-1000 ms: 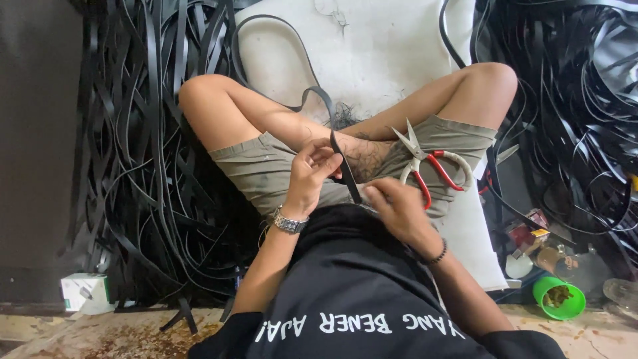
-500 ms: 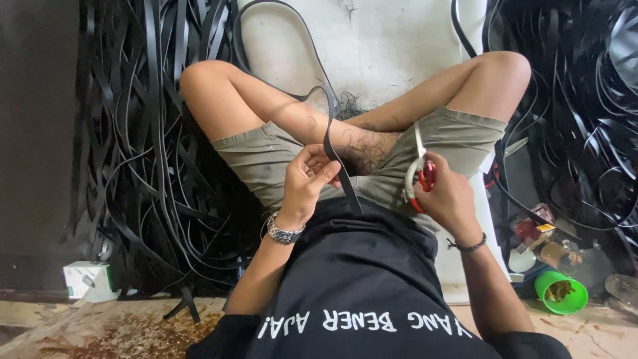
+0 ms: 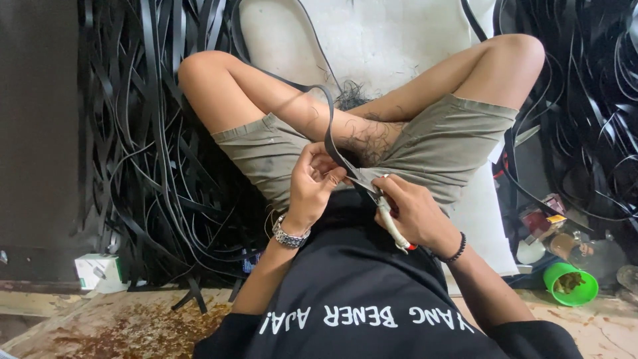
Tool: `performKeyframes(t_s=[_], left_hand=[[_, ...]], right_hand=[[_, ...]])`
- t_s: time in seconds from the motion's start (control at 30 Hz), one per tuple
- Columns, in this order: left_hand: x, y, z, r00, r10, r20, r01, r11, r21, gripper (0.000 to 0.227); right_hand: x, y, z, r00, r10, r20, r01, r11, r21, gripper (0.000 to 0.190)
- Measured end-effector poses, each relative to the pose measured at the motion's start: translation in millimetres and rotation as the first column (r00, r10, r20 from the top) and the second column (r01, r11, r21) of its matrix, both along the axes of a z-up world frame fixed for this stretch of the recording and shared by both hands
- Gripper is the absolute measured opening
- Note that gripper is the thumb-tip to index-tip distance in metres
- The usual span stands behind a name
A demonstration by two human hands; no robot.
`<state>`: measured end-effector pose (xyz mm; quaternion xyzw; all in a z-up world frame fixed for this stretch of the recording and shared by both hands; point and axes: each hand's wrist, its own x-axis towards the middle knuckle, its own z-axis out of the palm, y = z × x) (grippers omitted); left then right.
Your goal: The person is sitting on the floor, picking up long black leather strips, inspecting them, and using scissors to trim the edges or ends.
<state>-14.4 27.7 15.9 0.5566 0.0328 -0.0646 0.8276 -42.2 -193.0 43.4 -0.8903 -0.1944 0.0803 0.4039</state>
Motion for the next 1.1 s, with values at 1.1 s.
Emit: performKeyframes(t_s=[1.1], left_hand=[[-15,-7,-2,0.998,-0.059,-0.004,0.059,0.995,0.084,0.038]], right_hand=[[-15,0,-32,0.992,-0.001,0.126,0.015,0.994,-0.111,0.041]])
